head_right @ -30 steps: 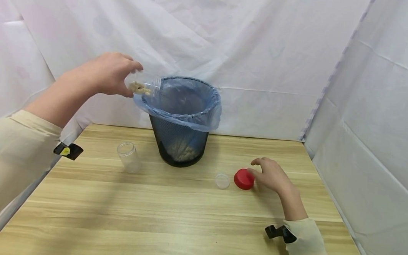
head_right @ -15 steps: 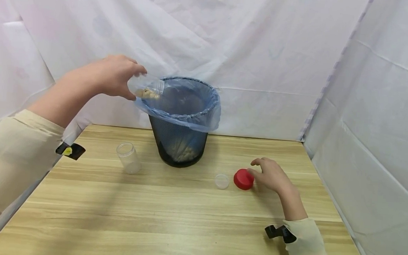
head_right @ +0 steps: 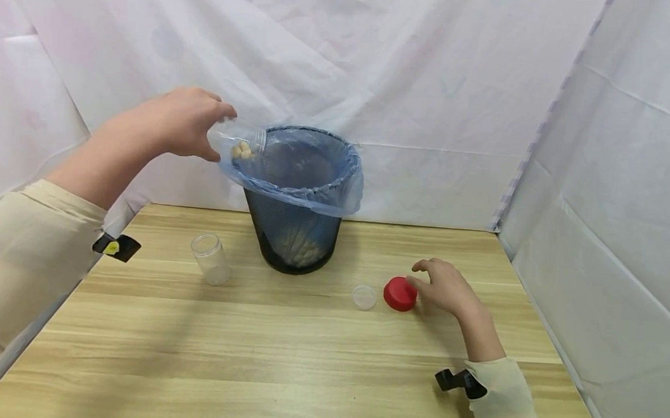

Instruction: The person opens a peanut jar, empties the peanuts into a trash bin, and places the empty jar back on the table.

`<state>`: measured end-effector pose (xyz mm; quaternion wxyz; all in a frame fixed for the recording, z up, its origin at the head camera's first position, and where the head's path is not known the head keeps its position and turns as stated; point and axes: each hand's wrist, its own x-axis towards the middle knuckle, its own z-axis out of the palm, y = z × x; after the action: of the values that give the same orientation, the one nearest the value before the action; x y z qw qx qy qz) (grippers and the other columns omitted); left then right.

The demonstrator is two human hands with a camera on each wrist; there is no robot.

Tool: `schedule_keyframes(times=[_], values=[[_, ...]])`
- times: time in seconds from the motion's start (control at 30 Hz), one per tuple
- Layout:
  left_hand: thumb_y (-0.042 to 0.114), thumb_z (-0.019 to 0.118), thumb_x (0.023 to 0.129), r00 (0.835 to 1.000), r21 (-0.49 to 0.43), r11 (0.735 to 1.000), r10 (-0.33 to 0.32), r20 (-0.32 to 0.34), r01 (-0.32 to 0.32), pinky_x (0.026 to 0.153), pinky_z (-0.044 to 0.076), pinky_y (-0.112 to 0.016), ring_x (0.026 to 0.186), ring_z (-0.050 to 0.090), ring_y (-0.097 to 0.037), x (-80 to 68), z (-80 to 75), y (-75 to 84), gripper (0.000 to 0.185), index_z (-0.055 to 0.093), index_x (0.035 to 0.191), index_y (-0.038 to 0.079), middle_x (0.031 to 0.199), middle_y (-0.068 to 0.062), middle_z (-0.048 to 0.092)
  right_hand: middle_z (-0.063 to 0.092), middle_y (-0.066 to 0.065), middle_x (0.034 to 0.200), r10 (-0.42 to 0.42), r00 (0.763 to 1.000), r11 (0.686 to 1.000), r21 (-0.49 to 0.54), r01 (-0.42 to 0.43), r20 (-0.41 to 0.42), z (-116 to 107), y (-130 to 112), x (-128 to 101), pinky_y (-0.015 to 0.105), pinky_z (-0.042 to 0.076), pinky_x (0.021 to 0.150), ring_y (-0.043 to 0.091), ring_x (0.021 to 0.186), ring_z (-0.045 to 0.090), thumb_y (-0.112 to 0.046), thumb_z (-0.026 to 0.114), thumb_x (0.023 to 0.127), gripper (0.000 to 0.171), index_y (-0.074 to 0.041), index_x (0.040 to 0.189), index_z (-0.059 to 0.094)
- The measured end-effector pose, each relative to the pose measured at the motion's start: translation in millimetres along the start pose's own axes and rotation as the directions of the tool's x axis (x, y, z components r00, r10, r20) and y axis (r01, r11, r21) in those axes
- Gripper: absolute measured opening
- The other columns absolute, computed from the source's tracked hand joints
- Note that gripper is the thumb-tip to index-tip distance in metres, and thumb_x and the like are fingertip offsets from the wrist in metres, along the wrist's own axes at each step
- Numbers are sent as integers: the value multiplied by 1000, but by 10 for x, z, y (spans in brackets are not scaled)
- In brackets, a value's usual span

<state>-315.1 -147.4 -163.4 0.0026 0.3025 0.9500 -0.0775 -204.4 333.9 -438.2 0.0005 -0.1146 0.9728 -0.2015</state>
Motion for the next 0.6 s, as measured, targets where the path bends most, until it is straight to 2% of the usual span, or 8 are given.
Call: schedule_keyframes(times=[0.27,0.47,0.6], values=[[22,88,86,1000,-29,999,16,19,-16,107,49,-65,133,54,-52,24,5,20,83,51,154,-6,142,-31,63,75,24,125,-5,1000,1000,-4,5,1,0,13,5,62,57,96,46,110,70,-25,73,102,35,2,124,75],[17,87,87,1000,21,1000,-3,24,3,105,50,-66,133,55,-53,34,-3,31,81,49,154,-6,145,-32,59,76,22,124,-9,1000,1000,-2,9,2,12,26,14,62,57,96,46,111,71,-27,74,102,36,2,124,75],[18,87,85,1000,19,1000,16,6,-16,107,50,-66,132,56,-54,29,-7,23,80,52,152,-7,145,-31,61,75,23,125,2,1000,1000,-4,-2,9,6,18,12,62,57,96,46,111,70,-27,74,103,37,2,124,75]])
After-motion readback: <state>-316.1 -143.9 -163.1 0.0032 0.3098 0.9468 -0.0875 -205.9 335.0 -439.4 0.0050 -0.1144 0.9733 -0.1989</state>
